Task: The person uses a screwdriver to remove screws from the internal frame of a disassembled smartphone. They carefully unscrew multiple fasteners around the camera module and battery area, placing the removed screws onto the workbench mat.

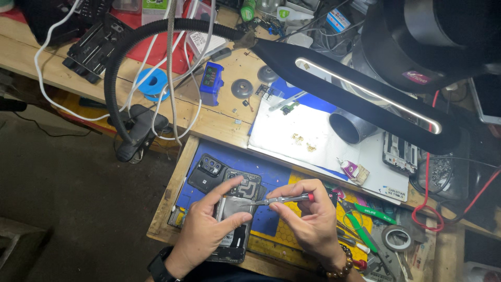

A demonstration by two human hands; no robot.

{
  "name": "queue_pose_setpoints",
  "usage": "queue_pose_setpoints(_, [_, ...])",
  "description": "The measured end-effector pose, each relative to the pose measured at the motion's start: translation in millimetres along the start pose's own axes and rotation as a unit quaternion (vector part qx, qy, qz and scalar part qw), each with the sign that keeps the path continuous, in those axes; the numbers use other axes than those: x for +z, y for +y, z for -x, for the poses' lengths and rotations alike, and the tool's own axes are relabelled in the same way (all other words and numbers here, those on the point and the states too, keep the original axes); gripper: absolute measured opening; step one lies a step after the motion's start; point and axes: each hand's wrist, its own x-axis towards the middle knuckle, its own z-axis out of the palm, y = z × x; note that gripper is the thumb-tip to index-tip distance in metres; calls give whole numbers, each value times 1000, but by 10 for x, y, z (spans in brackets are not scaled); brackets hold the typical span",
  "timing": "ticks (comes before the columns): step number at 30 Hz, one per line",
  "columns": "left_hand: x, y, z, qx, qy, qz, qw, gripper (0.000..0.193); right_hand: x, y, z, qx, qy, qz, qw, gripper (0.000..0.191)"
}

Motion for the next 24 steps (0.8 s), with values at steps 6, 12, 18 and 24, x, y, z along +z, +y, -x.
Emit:
queue_pose_setpoints(6, [42,91,13,-15,45,-7,999,87,16,-187,-54,-206,48,247,946,42])
queue_pose_setpoints(12, [66,92,12,-29,65,-38,997,83,15,-305,-127,-279,45,333,899,42])
queue_pose_setpoints(18, [84,78,11,-6,59,-42,997,75,10,-310,-139,-282,47,329,900,41])
queue_pose_setpoints(24, [92,87,25,-12,62,-57,996,69,25,-337,-154,-276,44,341,898,40])
